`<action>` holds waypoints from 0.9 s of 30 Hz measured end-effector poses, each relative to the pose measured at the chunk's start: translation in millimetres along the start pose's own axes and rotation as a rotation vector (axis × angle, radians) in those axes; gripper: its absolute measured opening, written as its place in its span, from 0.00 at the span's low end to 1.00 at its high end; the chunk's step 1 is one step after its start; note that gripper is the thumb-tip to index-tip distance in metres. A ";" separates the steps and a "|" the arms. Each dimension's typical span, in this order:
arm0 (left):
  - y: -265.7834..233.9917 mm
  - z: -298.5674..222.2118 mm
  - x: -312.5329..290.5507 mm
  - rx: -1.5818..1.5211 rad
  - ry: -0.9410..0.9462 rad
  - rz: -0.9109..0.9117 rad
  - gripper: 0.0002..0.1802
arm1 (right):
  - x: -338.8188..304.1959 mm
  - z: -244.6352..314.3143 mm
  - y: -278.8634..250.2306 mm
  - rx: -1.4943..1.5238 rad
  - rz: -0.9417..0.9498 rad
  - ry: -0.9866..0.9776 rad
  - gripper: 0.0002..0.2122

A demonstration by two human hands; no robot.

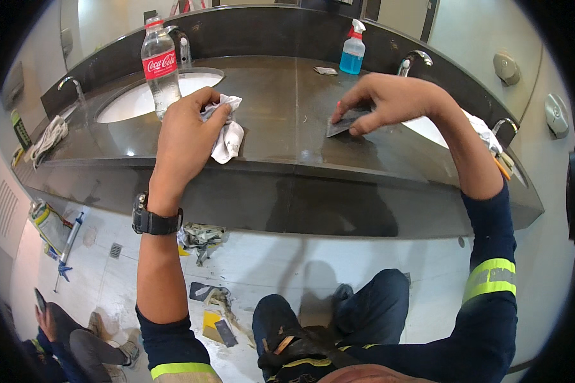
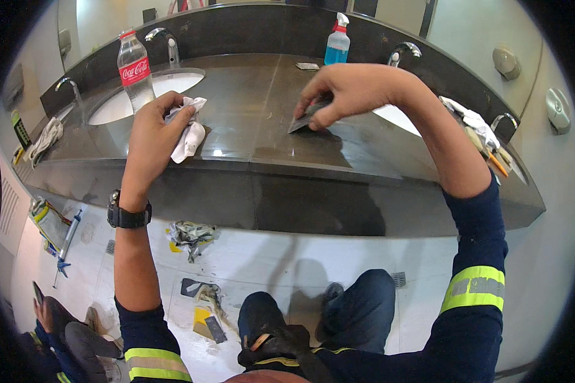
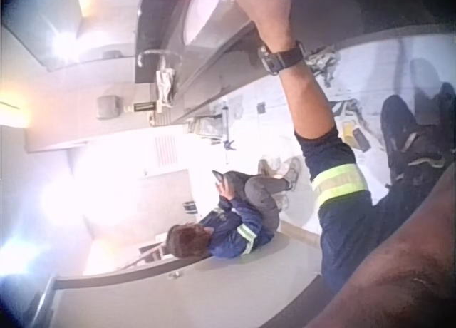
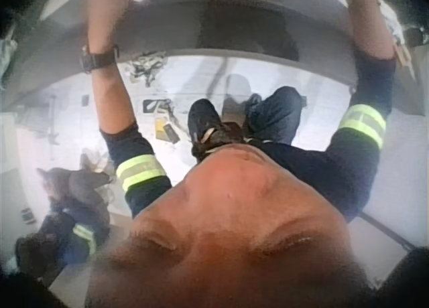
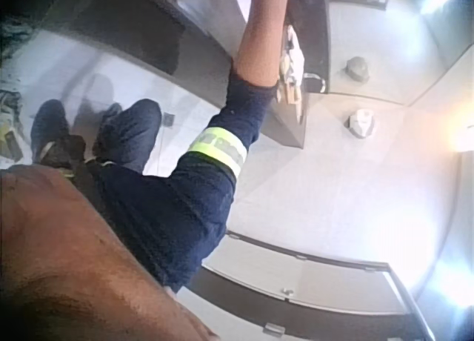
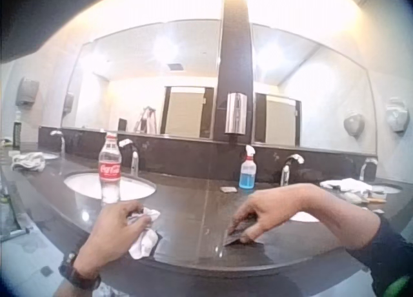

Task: The person cleans a bathroom countertop using a cloth and a scraper. They wipe the surface, scrape off residue, and wipe again, repeating the process across different sections of the countertop.

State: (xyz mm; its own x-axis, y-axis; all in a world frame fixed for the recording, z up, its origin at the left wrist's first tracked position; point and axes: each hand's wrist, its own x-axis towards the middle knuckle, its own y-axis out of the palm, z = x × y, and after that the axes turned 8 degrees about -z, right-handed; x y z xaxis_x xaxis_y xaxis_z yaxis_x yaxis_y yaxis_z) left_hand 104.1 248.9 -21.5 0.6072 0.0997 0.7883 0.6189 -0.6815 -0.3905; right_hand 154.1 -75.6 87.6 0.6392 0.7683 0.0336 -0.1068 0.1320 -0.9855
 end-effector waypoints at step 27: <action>2.4 -0.8 0.6 -0.003 -0.051 0.005 0.17 | 1.6 28.4 11.5 -0.635 -0.170 -0.129 0.10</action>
State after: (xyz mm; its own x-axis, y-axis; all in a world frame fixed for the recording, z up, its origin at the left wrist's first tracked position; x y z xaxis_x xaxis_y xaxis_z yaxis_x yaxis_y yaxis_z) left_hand 105.5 246.8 -21.6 0.6347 0.1333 0.7612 0.6146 -0.6842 -0.3926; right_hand 132.3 -55.1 81.0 0.5071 0.8432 0.1782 0.4817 -0.1058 -0.8699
